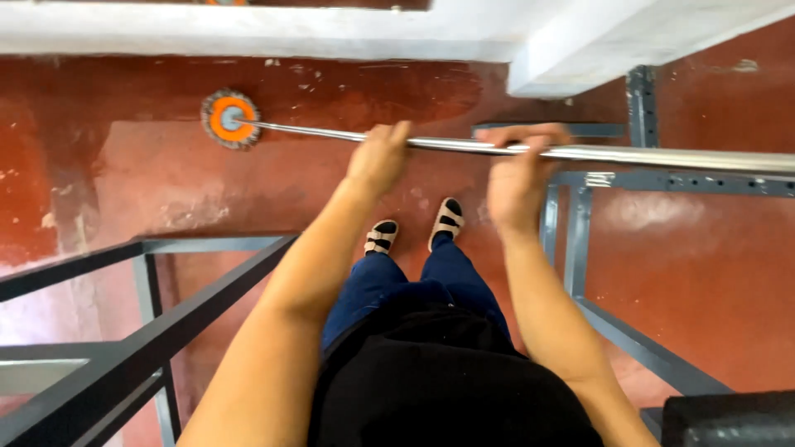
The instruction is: The recorder assembles a mop head to a pole and then mops a liquid spill on the gym floor near a mirror.
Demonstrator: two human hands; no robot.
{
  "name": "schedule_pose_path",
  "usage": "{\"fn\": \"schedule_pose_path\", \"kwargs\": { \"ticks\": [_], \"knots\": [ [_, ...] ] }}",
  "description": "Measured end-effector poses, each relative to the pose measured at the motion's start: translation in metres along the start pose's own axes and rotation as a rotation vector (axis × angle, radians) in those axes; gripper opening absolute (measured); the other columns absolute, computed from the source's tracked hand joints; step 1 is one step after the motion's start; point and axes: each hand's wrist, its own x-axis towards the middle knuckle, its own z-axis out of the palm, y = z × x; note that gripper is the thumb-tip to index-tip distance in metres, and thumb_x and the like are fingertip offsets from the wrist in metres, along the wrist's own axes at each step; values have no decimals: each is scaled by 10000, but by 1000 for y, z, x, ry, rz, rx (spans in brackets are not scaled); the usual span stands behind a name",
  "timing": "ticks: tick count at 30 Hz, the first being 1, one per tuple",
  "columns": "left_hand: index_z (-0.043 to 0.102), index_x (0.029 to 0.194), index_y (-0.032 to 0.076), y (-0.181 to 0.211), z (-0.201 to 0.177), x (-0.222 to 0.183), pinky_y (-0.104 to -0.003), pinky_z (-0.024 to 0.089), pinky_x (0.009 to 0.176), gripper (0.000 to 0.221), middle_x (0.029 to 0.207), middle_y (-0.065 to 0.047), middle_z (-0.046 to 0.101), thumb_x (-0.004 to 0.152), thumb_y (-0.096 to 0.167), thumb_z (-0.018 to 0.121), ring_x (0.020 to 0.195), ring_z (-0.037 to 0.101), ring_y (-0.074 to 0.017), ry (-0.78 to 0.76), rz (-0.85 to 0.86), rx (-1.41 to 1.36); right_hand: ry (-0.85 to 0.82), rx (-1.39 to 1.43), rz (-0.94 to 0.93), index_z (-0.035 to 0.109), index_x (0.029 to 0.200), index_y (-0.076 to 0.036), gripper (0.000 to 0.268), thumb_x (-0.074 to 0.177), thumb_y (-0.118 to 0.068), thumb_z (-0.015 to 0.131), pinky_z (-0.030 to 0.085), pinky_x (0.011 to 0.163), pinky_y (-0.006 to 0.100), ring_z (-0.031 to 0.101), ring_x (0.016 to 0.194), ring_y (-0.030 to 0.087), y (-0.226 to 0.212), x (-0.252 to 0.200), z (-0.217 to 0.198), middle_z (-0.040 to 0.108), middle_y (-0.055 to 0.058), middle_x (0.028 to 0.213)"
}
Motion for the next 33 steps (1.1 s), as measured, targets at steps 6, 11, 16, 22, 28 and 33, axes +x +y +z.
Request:
{"fn": "schedule_pose_path", "kwargs": {
  "ticks": [6,11,16,22,28,33],
  "knots": [
    [407,1388,249,-139,-5,-128,-692,416,1068,492,1578,-140,292,989,324,686,1463,303,-389,-397,-820,-431,-688,-172,171,620,1144,-151,210,1054,-341,608,465,1111,413,621,1289,268,70,-70,106,701,133,1294],
    [299,1479,290,-168,6,-162,-737,322,1114,667,1626,-152,178,967,505,668,1536,166,-385,-508,-1013,-586,-844,-228,365,611,1276,-168,285,1061,-354,605,468,1113,497,571,1334,333,66,-94,127,632,145,1409],
    [356,1444,229,-110,-8,-119,-754,281,1132,616,1616,-174,205,1009,606,578,1541,152,-409,-511,-968,-580,-700,-370,349,630,1278,-214,302,1049,-409,604,543,1041,412,641,1255,261,67,-91,77,703,85,1315],
    [406,1376,156,71,-30,-13,-662,385,1130,523,1581,-155,333,988,379,676,1524,246,-367,-405,-689,-522,-242,-434,220,617,1166,-131,331,1109,-418,462,577,921,322,665,1192,216,-15,-62,-53,732,118,1216],
    [543,1169,176,305,-95,64,-623,569,846,234,1244,-194,605,955,254,595,1301,528,-474,-72,-356,-392,343,-750,-103,692,881,-154,486,1074,-524,442,610,825,296,720,919,186,-137,-48,-193,718,94,855],
    [460,1134,123,421,-177,82,-702,412,708,309,1119,-222,610,932,309,602,1060,528,-424,-11,-72,-924,620,-363,-197,684,889,-33,243,940,-179,497,567,846,340,689,886,241,-214,-57,-327,699,140,915]
  ]
}}
